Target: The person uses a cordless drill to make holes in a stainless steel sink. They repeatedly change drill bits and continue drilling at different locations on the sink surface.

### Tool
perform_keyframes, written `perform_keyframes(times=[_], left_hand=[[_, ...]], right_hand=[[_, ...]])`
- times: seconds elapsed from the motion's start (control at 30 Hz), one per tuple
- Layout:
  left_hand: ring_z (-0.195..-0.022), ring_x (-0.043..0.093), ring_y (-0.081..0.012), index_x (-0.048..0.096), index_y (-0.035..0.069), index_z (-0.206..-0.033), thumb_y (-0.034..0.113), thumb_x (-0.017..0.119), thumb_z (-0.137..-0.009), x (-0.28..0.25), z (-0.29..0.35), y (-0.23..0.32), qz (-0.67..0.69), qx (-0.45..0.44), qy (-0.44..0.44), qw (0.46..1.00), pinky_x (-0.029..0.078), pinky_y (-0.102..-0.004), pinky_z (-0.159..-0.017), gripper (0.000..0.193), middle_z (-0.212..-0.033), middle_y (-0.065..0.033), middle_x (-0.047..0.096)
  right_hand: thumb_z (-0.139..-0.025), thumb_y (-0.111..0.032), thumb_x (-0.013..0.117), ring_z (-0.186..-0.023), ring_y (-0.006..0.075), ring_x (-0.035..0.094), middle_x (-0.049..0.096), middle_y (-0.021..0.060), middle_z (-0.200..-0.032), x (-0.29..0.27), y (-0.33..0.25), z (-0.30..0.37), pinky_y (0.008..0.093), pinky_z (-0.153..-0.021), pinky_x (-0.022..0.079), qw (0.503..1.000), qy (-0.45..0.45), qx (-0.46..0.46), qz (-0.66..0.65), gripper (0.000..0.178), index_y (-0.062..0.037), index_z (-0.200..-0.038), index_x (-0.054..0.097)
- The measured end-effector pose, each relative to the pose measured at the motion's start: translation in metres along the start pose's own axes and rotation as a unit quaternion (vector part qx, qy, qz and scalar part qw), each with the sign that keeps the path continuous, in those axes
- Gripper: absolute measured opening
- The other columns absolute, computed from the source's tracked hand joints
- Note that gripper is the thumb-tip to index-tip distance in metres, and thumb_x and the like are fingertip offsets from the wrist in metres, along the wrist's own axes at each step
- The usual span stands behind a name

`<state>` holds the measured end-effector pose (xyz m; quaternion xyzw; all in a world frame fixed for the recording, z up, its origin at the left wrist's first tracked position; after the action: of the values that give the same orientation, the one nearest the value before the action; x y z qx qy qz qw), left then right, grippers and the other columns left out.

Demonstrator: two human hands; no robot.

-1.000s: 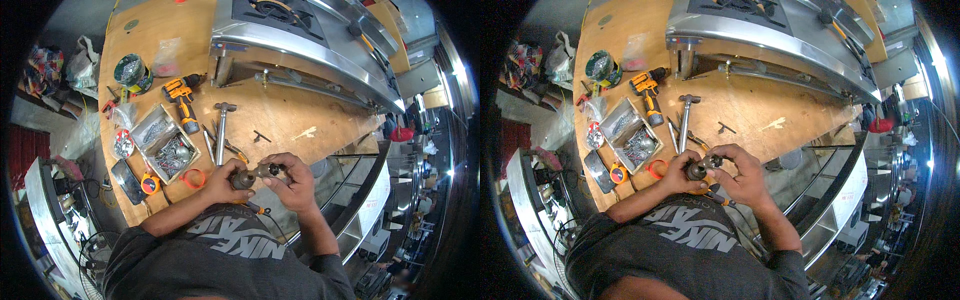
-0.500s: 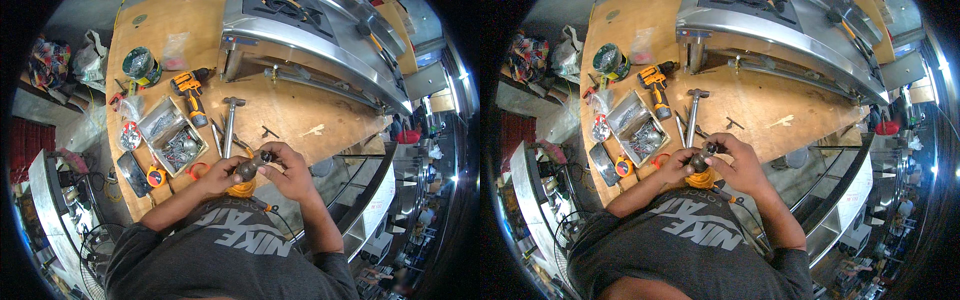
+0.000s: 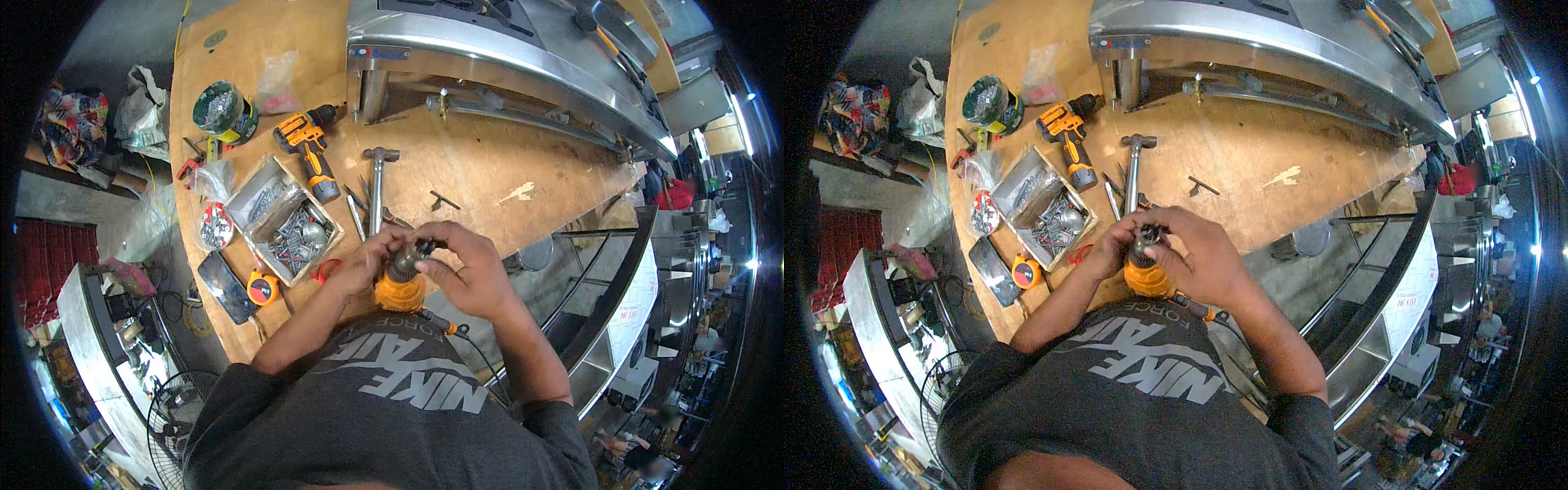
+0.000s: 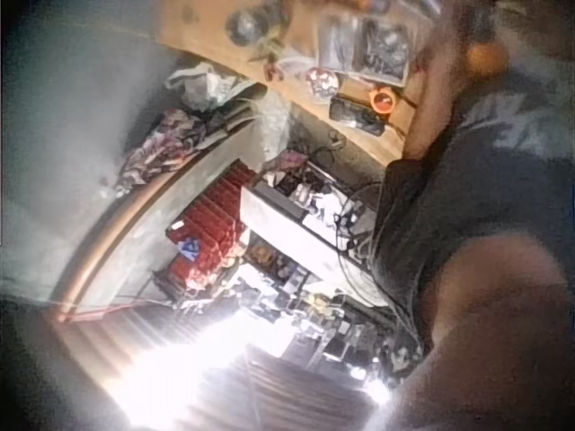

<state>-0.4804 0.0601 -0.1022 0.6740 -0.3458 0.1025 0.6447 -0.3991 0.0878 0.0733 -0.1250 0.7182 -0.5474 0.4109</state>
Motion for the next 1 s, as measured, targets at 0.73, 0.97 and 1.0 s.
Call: perform_keyframes(times=[0.73,0.97,1.0], left_hand=[[-0.103,0.060,-0.0138,0.042,0.007,-0.136,0.029,0.064,-0.093,0.028,-0.012,0.017,0.055,0.050,-0.061,0.995,0.045,-0.0281,-0.090,0.052,-0.113,-0.0067,0.063],[-0.109,0.058,-0.0150,0.036,0.006,-0.140,0.043,0.065,-0.090,0.016,-0.013,-0.010,0.127,-0.035,-0.022,0.991,0.042,-0.0277,-0.095,0.068,-0.119,-0.0075,0.060],[-0.109,0.058,-0.0149,0.036,0.007,-0.139,0.039,0.060,-0.094,0.025,-0.012,0.003,0.145,0.022,-0.059,0.987,0.043,-0.0275,-0.095,0.060,-0.118,-0.0073,0.061]], right_hand=[[-0.088,-0.006,0.064,-0.093,0.0238,0.066,0.063,0.0168,-0.104,-0.008,0.031,0.006,0.0324,-0.079,0.052,0.995,0.079,0.067,-0.005,0.033,0.0004,-0.118,0.052],[-0.089,-0.006,0.063,-0.093,0.0233,0.066,0.063,0.0168,-0.108,-0.009,0.030,0.007,0.0330,-0.078,0.054,0.993,0.088,0.077,-0.005,0.033,0.0022,-0.119,0.052],[-0.089,-0.006,0.063,-0.094,0.0234,0.066,0.063,0.0168,-0.108,-0.009,0.033,0.008,0.0331,-0.079,0.054,0.993,0.090,0.078,-0.009,0.033,0.0022,-0.120,0.052]])
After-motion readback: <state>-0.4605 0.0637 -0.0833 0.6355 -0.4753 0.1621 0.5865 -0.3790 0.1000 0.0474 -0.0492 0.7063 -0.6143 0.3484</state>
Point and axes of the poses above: each hand's wrist, its own z-axis away from the middle knuckle, its own x-axis out of the palm, y = z × x, the point moved 9 cm from there along -z, towards the middle knuckle
